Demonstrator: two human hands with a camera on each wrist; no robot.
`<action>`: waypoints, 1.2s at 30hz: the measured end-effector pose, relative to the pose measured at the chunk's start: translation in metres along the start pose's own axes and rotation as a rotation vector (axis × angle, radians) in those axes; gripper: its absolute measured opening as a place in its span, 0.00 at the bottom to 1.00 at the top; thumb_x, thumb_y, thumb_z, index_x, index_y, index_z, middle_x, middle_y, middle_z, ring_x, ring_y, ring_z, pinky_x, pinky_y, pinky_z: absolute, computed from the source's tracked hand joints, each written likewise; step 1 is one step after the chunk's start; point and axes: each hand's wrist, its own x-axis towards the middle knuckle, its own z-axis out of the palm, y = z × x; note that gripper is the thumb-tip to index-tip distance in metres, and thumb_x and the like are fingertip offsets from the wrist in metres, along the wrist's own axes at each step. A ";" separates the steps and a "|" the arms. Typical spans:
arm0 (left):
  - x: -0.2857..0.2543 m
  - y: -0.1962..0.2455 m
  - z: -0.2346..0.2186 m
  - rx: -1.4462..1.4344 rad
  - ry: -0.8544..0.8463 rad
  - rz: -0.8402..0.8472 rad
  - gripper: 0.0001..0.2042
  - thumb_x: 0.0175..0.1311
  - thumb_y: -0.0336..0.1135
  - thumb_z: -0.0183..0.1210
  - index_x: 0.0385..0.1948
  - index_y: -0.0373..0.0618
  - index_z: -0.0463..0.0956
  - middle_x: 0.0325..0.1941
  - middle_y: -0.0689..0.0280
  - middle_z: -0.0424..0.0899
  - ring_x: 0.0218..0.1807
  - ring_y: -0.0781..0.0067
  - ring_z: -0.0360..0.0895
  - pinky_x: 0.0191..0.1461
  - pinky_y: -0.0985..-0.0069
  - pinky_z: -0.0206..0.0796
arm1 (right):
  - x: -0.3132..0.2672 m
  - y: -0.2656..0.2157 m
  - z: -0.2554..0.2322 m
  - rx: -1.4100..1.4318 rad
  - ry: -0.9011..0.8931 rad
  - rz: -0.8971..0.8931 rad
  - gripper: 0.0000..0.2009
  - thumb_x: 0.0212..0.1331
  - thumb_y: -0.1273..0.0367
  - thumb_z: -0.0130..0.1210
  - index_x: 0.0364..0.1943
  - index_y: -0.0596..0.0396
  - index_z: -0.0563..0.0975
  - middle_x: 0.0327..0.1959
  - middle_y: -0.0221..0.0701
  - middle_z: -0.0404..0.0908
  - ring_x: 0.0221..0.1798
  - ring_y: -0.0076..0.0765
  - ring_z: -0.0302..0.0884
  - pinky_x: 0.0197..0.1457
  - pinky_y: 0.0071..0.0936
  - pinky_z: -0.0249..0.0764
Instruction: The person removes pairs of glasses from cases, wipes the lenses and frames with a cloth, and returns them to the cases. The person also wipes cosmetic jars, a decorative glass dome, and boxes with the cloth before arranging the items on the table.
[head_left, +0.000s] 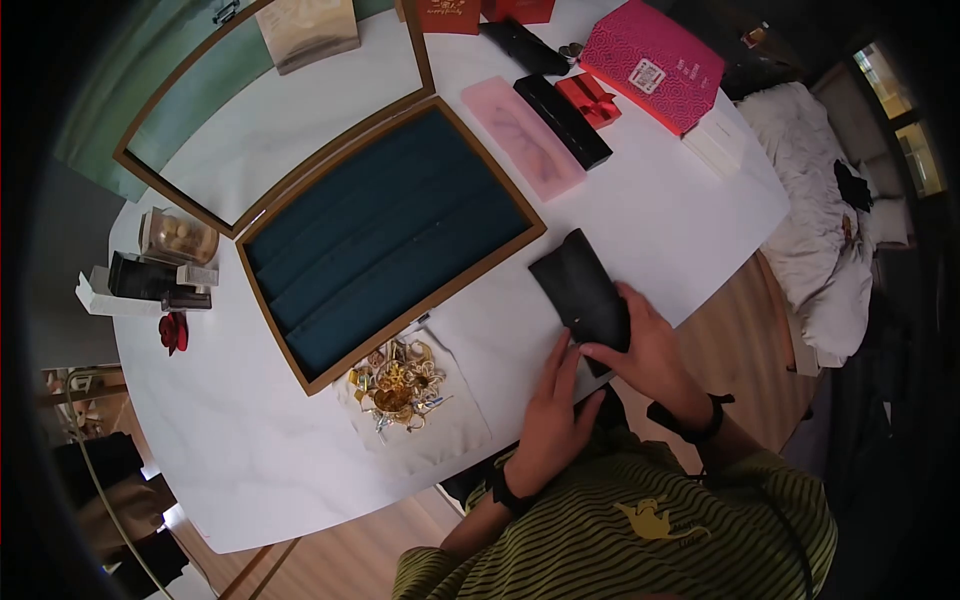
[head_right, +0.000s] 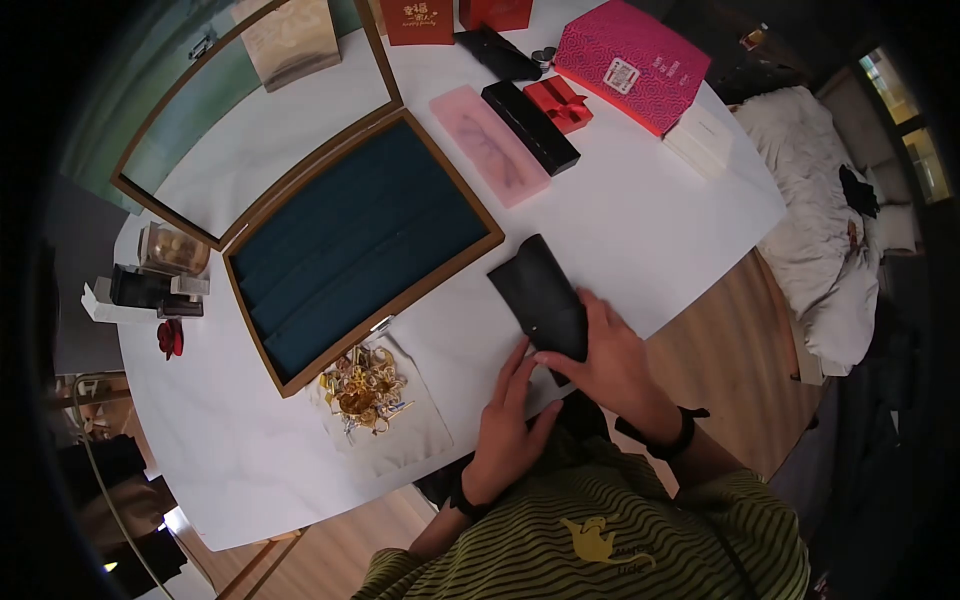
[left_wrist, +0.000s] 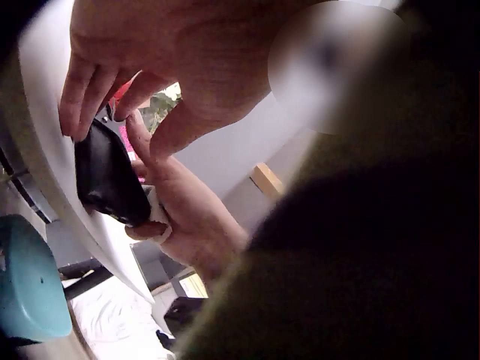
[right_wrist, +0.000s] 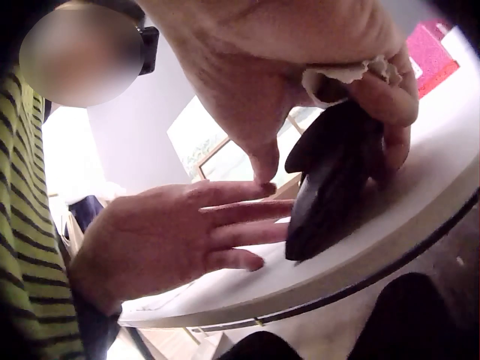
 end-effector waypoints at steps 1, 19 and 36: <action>0.003 0.001 0.001 -0.034 -0.012 0.001 0.26 0.55 0.27 0.61 0.57 0.42 0.65 0.65 0.52 0.63 0.61 0.47 0.68 0.58 0.64 0.67 | 0.004 0.000 -0.002 -0.129 0.053 0.011 0.42 0.44 0.53 0.67 0.61 0.60 0.60 0.49 0.47 0.71 0.47 0.52 0.74 0.49 0.41 0.73; -0.027 -0.023 -0.021 -0.018 0.128 -0.050 0.03 0.58 0.22 0.57 0.33 0.38 0.78 0.27 0.63 0.78 0.25 0.76 0.77 0.28 0.82 0.66 | 0.083 0.115 -0.062 -0.410 0.388 0.213 0.37 0.52 0.51 0.60 0.57 0.70 0.65 0.46 0.53 0.76 0.47 0.57 0.76 0.47 0.43 0.74; -0.030 -0.030 -0.017 -0.011 0.194 0.014 0.02 0.57 0.24 0.59 0.30 0.40 0.78 0.25 0.63 0.76 0.22 0.70 0.74 0.25 0.75 0.65 | 0.184 0.169 -0.112 0.225 0.571 0.162 0.25 0.52 0.57 0.63 0.49 0.60 0.75 0.47 0.38 0.79 0.41 0.32 0.76 0.45 0.27 0.73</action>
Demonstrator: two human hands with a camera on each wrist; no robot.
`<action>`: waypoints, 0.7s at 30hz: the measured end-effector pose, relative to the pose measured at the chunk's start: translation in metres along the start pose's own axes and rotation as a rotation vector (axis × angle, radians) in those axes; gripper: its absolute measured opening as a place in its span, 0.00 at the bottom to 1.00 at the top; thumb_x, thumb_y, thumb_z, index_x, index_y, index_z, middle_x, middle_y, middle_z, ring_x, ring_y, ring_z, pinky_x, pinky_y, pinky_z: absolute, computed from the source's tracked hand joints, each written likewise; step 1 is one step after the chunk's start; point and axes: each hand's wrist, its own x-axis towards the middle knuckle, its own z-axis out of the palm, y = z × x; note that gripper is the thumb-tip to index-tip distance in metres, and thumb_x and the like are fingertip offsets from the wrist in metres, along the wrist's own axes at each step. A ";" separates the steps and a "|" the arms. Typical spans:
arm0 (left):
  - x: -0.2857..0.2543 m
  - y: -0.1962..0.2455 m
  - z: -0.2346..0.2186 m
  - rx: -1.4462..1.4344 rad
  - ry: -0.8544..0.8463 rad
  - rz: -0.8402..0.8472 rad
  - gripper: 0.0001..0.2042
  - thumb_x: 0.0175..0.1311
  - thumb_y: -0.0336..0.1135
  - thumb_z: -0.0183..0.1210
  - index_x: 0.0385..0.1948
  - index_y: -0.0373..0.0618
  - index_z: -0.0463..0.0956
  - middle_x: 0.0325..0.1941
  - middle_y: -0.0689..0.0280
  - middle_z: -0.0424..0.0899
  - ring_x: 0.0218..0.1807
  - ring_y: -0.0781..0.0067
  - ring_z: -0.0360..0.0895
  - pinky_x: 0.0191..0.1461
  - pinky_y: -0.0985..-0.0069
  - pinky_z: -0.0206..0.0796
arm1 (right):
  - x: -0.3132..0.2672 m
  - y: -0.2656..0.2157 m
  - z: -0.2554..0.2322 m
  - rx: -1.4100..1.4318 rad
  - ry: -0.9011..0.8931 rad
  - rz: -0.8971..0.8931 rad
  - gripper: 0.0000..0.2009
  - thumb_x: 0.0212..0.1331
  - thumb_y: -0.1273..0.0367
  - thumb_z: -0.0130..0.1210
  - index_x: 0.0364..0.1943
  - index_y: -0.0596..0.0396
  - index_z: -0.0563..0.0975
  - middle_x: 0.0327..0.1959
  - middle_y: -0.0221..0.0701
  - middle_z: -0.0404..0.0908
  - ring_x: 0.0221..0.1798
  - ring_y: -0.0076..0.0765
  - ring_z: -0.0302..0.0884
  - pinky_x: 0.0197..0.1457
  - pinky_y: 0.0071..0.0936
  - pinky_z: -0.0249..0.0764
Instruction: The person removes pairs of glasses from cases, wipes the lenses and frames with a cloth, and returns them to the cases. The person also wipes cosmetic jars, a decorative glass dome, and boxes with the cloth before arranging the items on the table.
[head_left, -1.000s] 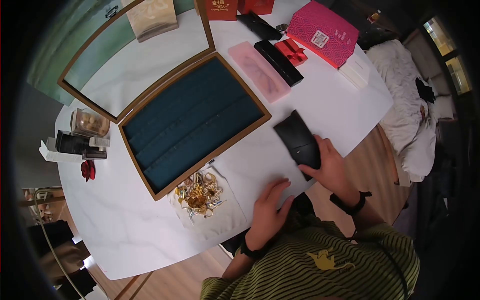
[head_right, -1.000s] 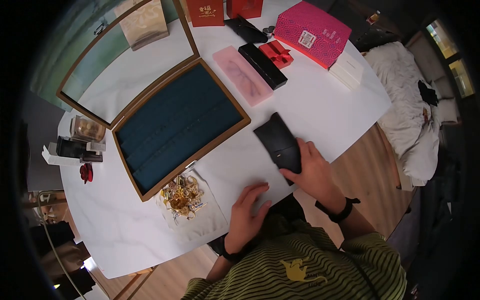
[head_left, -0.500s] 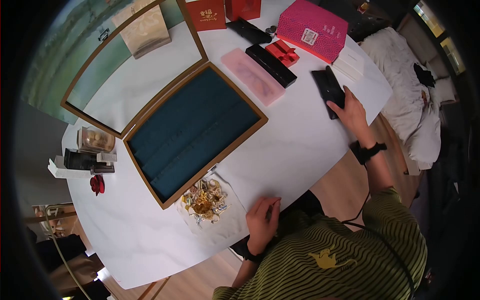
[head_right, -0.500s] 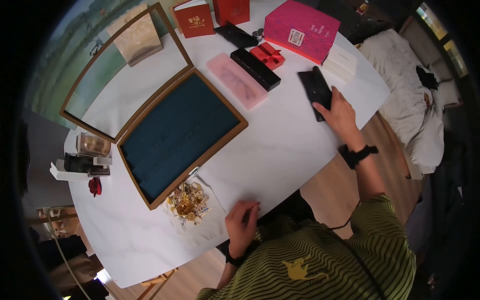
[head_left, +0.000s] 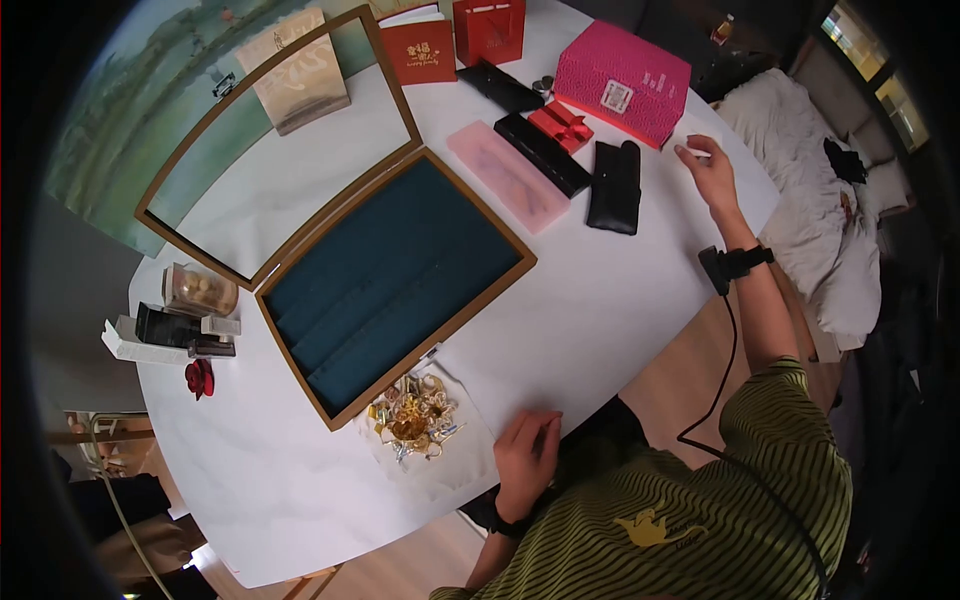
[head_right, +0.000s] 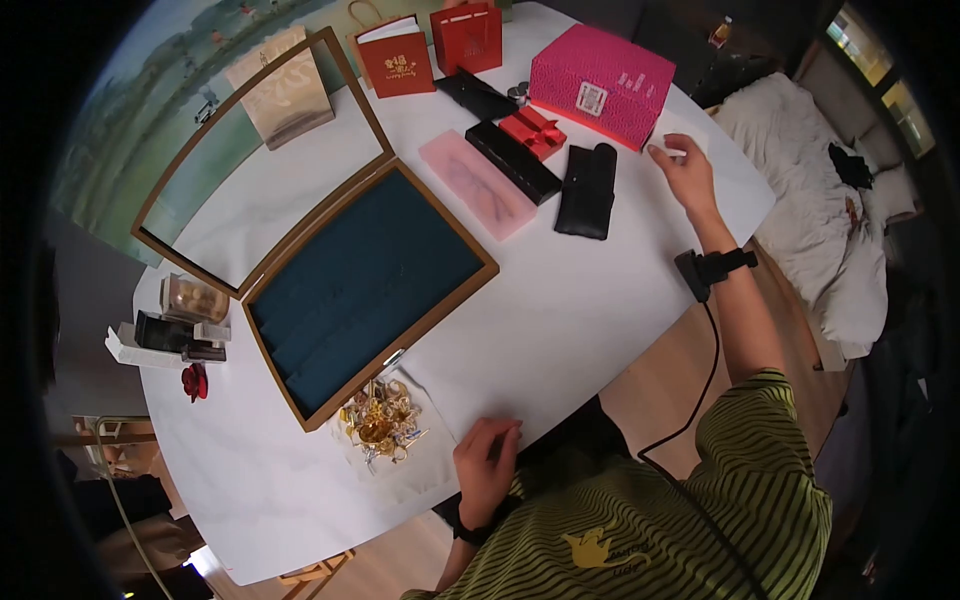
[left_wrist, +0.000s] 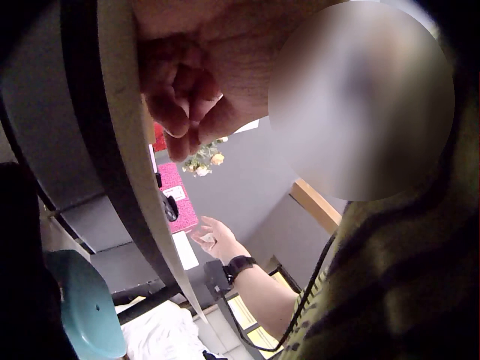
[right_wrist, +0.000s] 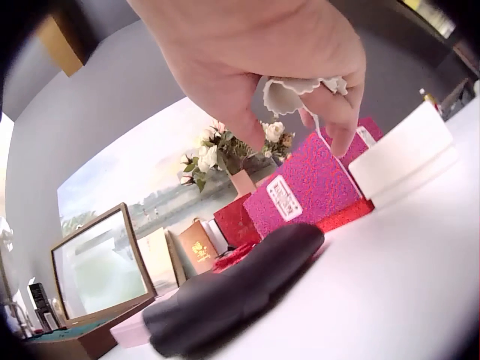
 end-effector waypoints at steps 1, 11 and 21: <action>0.001 0.002 0.000 0.007 -0.001 0.006 0.02 0.56 0.24 0.59 0.30 0.40 0.78 0.25 0.63 0.76 0.22 0.70 0.74 0.25 0.75 0.65 | 0.010 -0.010 -0.009 -0.120 0.073 -0.066 0.26 0.51 0.57 0.63 0.50 0.60 0.74 0.48 0.39 0.78 0.42 0.33 0.77 0.45 0.28 0.73; 0.001 0.005 0.000 0.049 0.015 -0.019 0.03 0.55 0.24 0.60 0.31 0.40 0.78 0.25 0.63 0.77 0.22 0.70 0.74 0.25 0.76 0.66 | 0.051 -0.056 0.049 -0.972 0.103 -0.610 0.41 0.43 0.63 0.67 0.63 0.56 0.59 0.62 0.49 0.60 0.63 0.59 0.61 0.52 0.41 0.77; 0.002 0.003 0.001 0.050 0.057 0.028 0.03 0.55 0.24 0.60 0.31 0.41 0.79 0.25 0.63 0.77 0.21 0.70 0.75 0.23 0.78 0.67 | 0.081 -0.027 0.076 -1.169 0.234 -0.658 0.29 0.58 0.69 0.49 0.65 0.58 0.58 0.60 0.47 0.64 0.61 0.59 0.63 0.38 0.35 0.82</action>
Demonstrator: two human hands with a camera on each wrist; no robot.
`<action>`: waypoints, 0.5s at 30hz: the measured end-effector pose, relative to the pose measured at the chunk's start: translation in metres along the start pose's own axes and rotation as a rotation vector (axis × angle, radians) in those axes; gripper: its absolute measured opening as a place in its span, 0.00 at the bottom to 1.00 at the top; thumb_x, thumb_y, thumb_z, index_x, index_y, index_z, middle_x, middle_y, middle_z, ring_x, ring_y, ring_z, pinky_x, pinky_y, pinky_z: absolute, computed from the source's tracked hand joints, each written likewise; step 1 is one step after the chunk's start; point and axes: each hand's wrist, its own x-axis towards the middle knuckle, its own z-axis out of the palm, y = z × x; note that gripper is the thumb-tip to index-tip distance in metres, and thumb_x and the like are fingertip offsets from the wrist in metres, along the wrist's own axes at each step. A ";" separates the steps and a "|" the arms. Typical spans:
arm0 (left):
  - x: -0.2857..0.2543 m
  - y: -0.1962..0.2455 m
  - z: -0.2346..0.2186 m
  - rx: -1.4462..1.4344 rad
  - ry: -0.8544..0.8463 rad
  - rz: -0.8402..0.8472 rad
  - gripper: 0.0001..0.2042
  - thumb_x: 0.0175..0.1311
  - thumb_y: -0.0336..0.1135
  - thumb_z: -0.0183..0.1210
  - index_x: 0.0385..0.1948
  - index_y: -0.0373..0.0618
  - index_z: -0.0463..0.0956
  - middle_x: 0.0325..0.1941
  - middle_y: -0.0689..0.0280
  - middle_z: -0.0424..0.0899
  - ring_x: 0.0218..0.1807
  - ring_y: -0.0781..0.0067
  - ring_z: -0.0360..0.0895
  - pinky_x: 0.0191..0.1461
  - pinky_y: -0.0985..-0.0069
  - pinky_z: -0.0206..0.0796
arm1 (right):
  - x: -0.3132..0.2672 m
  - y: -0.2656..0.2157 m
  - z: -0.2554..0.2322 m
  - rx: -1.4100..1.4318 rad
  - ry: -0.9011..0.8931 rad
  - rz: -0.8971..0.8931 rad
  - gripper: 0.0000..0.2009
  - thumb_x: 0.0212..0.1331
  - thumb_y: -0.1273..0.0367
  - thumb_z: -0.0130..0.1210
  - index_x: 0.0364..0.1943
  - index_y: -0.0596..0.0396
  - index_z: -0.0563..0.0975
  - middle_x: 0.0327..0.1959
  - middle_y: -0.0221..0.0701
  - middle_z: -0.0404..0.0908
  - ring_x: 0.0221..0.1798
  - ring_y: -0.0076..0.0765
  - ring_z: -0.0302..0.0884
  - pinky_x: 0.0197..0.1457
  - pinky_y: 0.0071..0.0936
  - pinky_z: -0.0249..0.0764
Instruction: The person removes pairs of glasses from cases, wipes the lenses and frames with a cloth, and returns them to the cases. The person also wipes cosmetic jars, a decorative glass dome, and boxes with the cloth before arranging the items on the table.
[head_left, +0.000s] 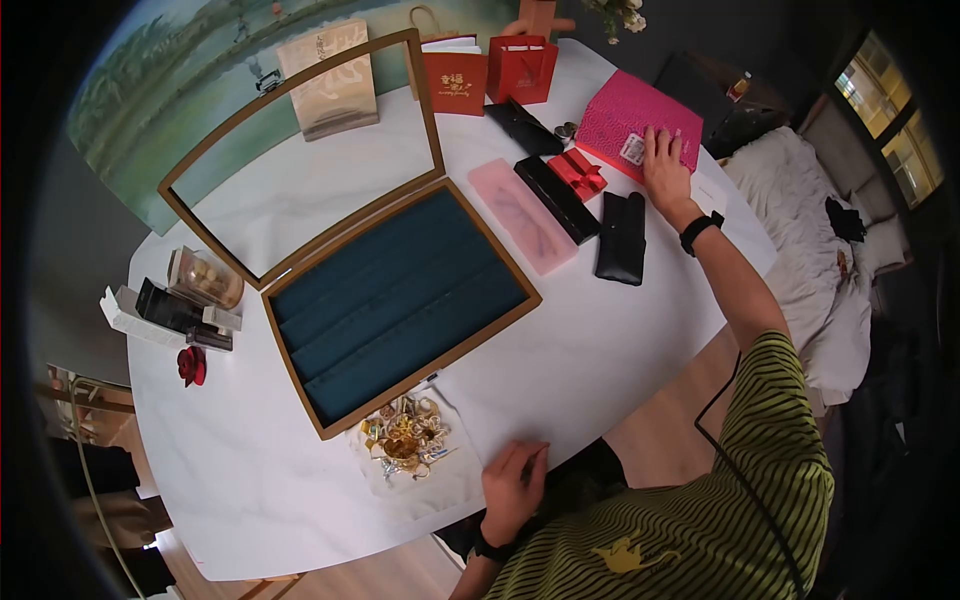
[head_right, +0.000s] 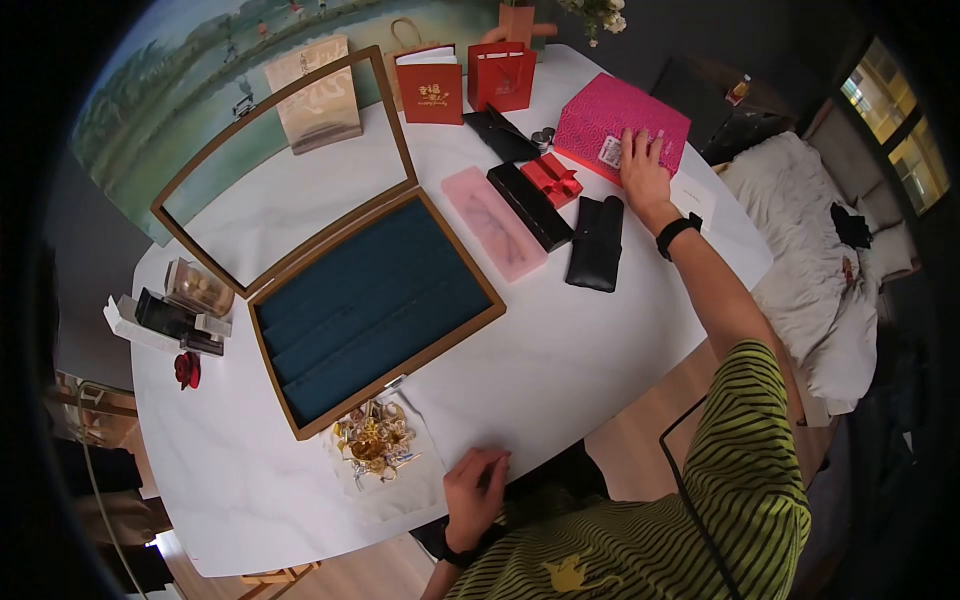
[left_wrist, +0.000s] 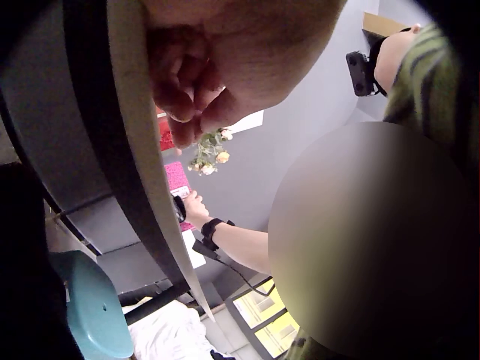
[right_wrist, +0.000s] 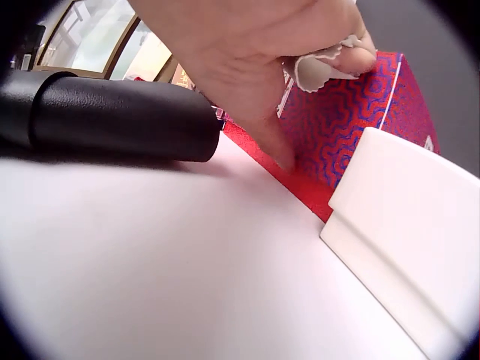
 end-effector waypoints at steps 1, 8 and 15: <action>0.000 0.000 0.000 -0.004 -0.001 0.001 0.03 0.55 0.24 0.60 0.31 0.41 0.79 0.25 0.63 0.77 0.21 0.70 0.75 0.23 0.78 0.67 | -0.001 0.000 0.001 -0.021 0.016 -0.002 0.28 0.58 0.69 0.49 0.64 0.58 0.58 0.60 0.47 0.64 0.61 0.59 0.62 0.38 0.35 0.83; 0.000 0.002 -0.004 0.004 0.000 -0.027 0.03 0.55 0.24 0.60 0.31 0.41 0.79 0.25 0.63 0.77 0.21 0.70 0.75 0.23 0.77 0.67 | -0.002 0.011 0.008 0.056 -0.026 0.032 0.25 0.58 0.70 0.48 0.62 0.56 0.60 0.61 0.46 0.63 0.64 0.59 0.59 0.40 0.36 0.82; -0.002 -0.002 -0.004 -0.020 0.015 0.010 0.03 0.55 0.24 0.60 0.31 0.41 0.79 0.25 0.63 0.77 0.19 0.70 0.74 0.23 0.77 0.66 | -0.001 -0.005 -0.016 0.201 -0.057 0.137 0.44 0.37 0.63 0.71 0.61 0.58 0.59 0.60 0.47 0.62 0.65 0.62 0.58 0.53 0.42 0.77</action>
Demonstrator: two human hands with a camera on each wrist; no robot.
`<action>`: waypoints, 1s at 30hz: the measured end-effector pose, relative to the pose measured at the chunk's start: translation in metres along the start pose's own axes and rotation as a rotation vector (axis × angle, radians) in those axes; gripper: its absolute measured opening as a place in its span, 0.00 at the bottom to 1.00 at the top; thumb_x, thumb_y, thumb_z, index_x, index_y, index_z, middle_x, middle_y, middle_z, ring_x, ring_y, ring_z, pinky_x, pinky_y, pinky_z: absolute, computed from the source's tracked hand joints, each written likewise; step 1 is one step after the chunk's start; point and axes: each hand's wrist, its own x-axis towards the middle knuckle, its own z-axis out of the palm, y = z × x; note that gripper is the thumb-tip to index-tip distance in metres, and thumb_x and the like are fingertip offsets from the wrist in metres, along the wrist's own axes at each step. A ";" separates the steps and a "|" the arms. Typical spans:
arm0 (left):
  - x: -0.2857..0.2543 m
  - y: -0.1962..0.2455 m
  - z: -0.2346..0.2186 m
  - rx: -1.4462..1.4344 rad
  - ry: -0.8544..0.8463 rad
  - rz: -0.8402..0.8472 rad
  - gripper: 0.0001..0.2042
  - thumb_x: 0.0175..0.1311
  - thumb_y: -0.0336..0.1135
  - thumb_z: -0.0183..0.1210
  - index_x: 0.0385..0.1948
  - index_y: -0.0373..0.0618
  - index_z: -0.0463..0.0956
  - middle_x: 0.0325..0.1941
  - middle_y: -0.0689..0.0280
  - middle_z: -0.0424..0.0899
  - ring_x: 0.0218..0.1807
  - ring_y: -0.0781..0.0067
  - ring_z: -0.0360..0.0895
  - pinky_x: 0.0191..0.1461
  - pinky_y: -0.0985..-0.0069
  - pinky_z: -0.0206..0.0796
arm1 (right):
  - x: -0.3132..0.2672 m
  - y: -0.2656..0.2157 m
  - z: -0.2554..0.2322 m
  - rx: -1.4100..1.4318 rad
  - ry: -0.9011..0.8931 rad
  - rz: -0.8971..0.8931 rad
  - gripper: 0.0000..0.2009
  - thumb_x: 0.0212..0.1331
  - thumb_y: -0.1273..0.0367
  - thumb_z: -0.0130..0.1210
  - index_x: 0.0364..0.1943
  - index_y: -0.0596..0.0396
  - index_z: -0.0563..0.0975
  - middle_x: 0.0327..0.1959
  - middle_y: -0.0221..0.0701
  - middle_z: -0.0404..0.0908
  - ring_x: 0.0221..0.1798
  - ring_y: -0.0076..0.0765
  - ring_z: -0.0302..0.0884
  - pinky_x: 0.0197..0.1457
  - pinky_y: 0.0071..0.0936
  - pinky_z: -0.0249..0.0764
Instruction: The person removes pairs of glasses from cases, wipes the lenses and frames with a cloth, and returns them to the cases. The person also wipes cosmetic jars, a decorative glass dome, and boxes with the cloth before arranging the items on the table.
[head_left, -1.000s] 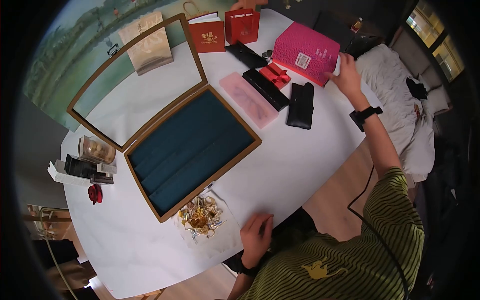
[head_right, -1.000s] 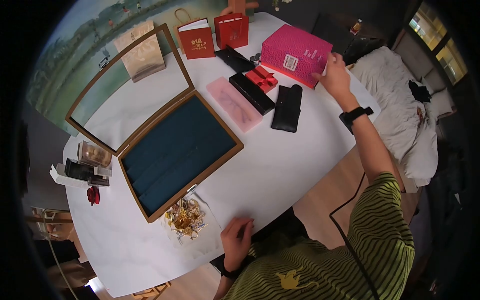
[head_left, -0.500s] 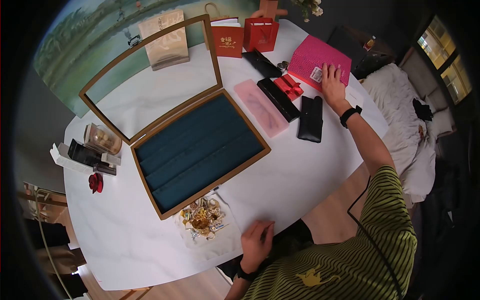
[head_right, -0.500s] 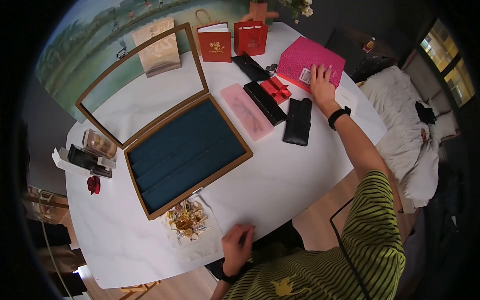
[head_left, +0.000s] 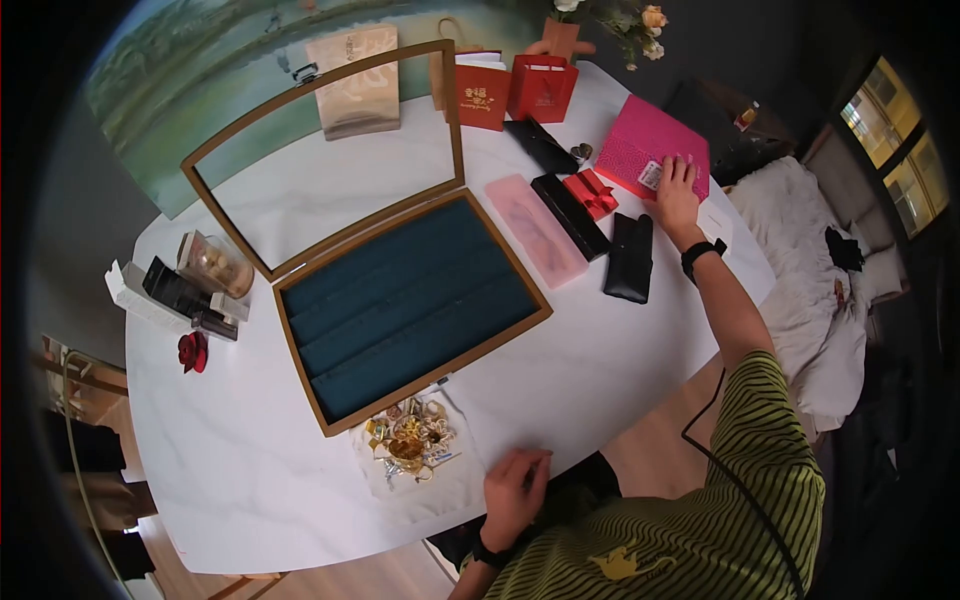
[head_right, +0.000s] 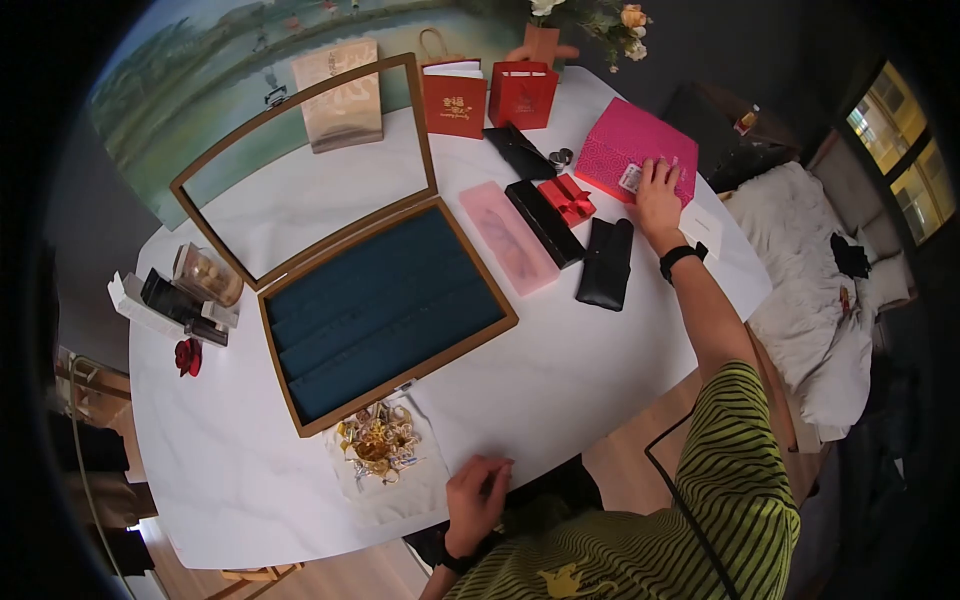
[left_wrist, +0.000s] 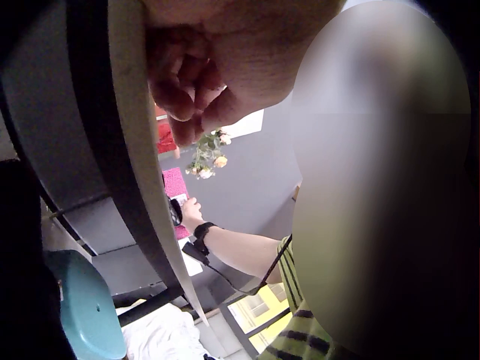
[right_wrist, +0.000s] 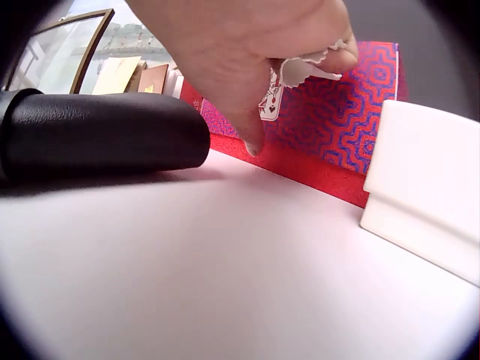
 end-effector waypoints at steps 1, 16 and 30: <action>0.000 0.001 -0.002 0.000 0.009 -0.003 0.03 0.55 0.24 0.60 0.31 0.41 0.79 0.25 0.63 0.77 0.19 0.70 0.74 0.23 0.77 0.66 | 0.002 -0.003 0.000 0.004 0.003 -0.008 0.44 0.37 0.63 0.71 0.61 0.58 0.59 0.60 0.47 0.62 0.65 0.62 0.58 0.53 0.42 0.77; -0.005 0.001 -0.007 -0.101 -0.016 -0.044 0.03 0.57 0.25 0.59 0.32 0.41 0.80 0.24 0.63 0.76 0.21 0.73 0.73 0.24 0.79 0.63 | 0.008 0.001 -0.014 -0.001 -0.113 0.002 0.33 0.41 0.63 0.69 0.51 0.56 0.64 0.54 0.46 0.65 0.61 0.61 0.63 0.51 0.46 0.77; -0.004 0.000 -0.006 -0.108 -0.004 -0.043 0.03 0.57 0.26 0.60 0.32 0.42 0.80 0.24 0.64 0.76 0.21 0.74 0.72 0.23 0.80 0.62 | 0.040 -0.008 -0.044 -0.070 -0.343 -0.035 0.36 0.44 0.48 0.66 0.50 0.60 0.67 0.48 0.50 0.73 0.52 0.58 0.74 0.52 0.44 0.75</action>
